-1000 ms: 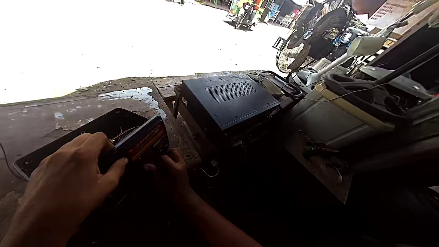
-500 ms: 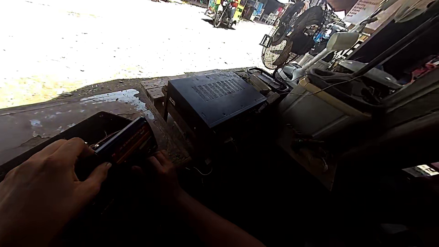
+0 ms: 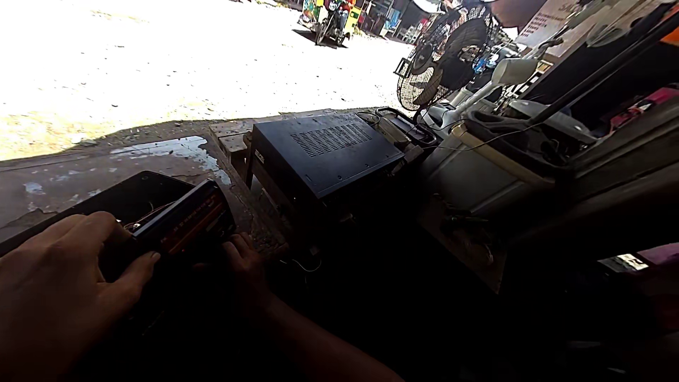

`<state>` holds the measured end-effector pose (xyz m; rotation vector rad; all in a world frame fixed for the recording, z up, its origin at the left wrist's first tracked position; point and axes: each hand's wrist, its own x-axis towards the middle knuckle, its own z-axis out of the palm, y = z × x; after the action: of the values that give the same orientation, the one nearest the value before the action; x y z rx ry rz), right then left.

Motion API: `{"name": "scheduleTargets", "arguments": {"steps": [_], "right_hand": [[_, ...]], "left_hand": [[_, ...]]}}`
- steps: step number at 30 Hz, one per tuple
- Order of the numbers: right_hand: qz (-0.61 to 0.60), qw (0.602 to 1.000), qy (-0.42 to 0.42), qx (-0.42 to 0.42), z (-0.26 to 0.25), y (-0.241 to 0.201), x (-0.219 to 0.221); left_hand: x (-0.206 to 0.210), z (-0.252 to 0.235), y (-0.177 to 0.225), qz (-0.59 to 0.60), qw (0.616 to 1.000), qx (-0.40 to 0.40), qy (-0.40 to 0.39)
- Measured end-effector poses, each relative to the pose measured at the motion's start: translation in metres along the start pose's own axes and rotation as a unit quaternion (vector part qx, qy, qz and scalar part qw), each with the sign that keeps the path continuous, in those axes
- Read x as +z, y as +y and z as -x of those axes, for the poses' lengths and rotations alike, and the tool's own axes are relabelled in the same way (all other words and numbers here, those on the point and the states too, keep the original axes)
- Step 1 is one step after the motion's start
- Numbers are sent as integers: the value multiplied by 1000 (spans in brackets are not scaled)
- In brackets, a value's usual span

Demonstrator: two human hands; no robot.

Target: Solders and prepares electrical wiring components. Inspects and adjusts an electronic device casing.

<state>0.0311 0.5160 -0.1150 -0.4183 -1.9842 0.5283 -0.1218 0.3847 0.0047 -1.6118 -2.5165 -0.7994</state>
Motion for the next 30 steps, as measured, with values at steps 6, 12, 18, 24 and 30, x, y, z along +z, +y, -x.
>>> {"name": "scheduleTargets", "arguments": {"steps": [6,12,18,24,30], "right_hand": [[-53,998,-5,-24,3,5,-1],[-51,998,15,26,4,0,-5],[-16,1000,-4,8,4,0,-2],[-36,999,1,-5,7,1,-1],[-59,998,12,-13,7,1,-1]], "left_hand": [[3,1,-2,21,1000,-1,-7],[6,2,-3,26,1000,-13,-10],[9,2,-5,45,999,-21,-13],[12,2,-4,57,998,-11,2],[16,3,-8,70,997,-21,-8]]}}
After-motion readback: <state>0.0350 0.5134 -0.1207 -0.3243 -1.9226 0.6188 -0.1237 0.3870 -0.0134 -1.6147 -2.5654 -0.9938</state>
